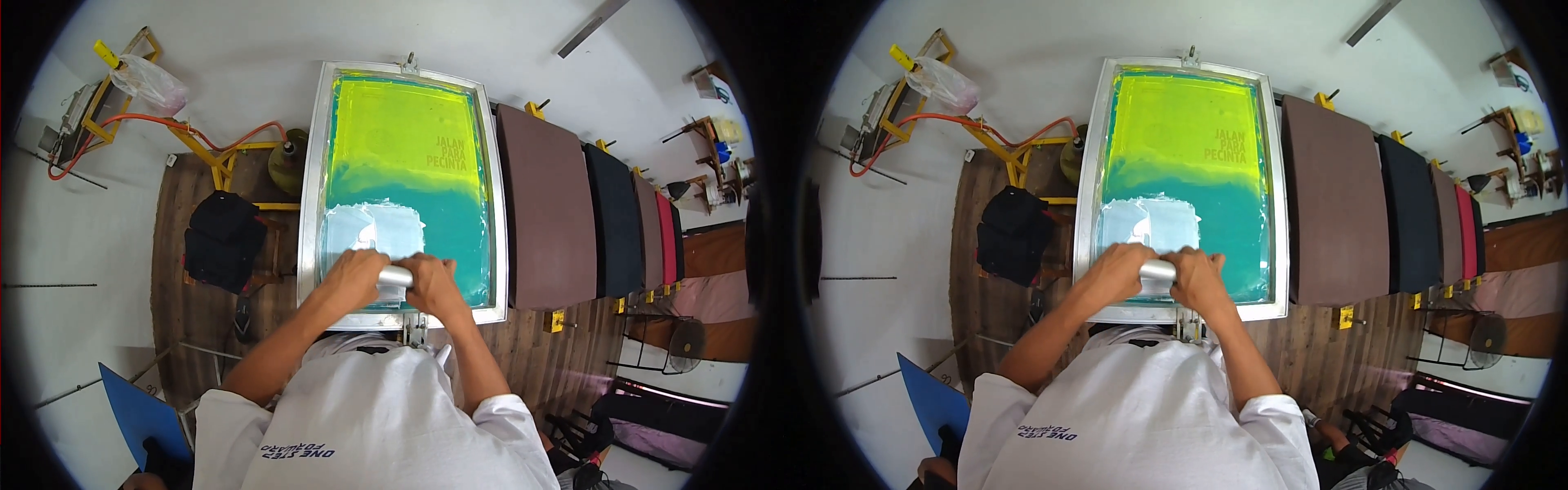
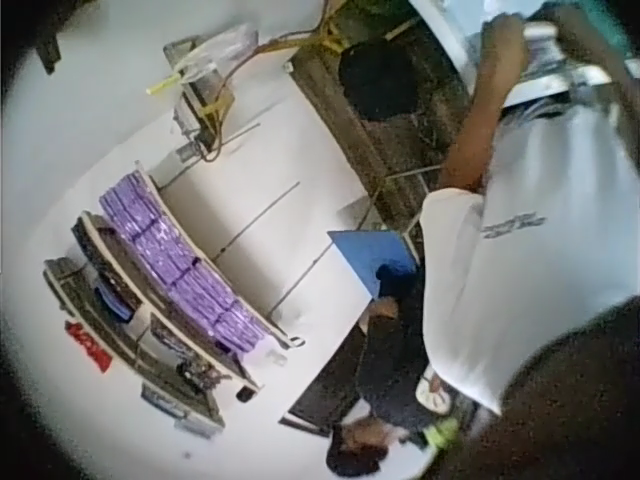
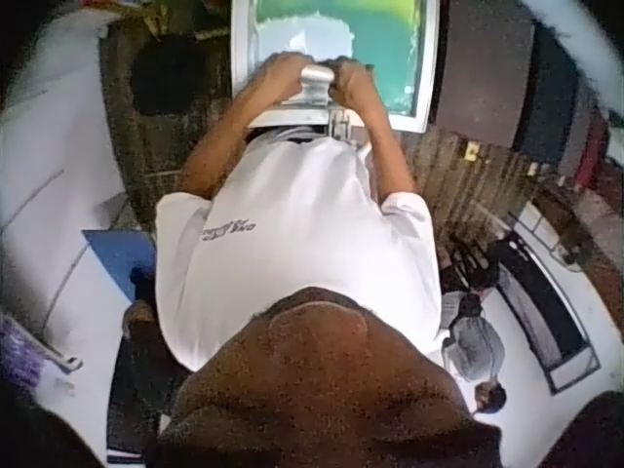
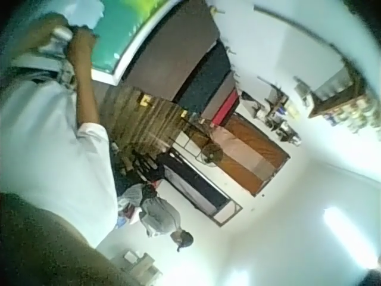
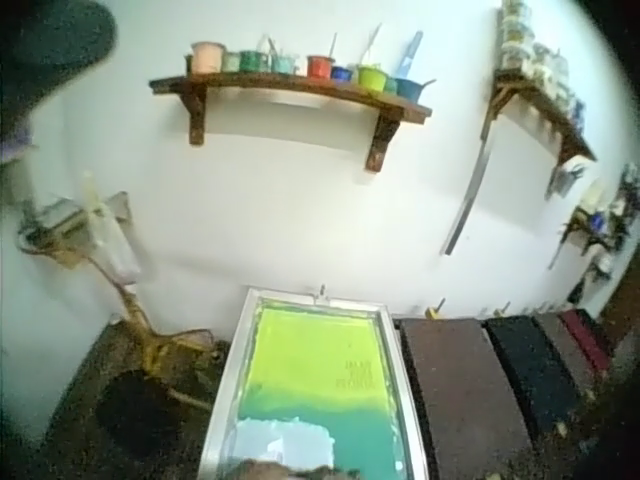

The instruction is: Using a squeegee to spread white ink across a screen printing frame to print a design on a garment.

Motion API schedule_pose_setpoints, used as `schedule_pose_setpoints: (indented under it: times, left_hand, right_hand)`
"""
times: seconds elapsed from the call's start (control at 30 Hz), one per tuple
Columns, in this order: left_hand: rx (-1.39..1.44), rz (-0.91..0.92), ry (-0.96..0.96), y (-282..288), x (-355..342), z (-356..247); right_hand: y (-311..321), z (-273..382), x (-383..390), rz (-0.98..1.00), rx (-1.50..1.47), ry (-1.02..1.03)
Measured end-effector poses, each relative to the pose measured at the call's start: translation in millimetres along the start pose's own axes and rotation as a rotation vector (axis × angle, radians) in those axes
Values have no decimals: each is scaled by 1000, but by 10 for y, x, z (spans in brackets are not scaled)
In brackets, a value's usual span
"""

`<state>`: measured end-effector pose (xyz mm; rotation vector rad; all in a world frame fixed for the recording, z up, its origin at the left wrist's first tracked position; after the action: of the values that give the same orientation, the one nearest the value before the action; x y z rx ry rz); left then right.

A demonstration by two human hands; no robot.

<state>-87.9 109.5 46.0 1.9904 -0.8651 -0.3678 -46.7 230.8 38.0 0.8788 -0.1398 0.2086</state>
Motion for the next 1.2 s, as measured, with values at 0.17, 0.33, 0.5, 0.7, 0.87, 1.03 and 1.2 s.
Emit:
schedule_pose_setpoints:
  times: [0.17, 0.33, 0.5, 0.7, 0.87, 1.03, 1.2]
  left_hand:
    - [16, -13, 54, 305, -234, 244]
    - [75, 24, 102, 270, -244, 372]
    - [51, -128, 39, 84, 109, 171]
    - [-73, -249, -2, 109, 264, -15]
    - [63, -51, 61, 279, -241, 410]
    - [73, 61, 125, 366, -653, 763]
    - [92, 179, 128, 349, -789, 830]
  right_hand:
    - [128, 66, -501, 22, 83, 57]
    - [91, 45, -657, 130, 88, 37]
    - [-81, 28, -282, -10, 81, 111]
    - [-156, 47, -105, -107, -4, 154]
    - [65, 26, -649, 2, 90, 114]
    - [178, -22, -1181, 160, 161, 6]
    - [257, -62, -1265, 179, 175, -57]
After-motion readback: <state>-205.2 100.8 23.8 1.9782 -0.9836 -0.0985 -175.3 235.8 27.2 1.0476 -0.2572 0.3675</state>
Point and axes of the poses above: each hand's wrist, its own x-axis away from the middle knuckle, its own y-axis out of the back of the hand, z = x × y, the point moved 7 cm from there along -x, towards the middle knuckle, and after that the axes turned 5 degrees about -x, right-handed, at the moved point
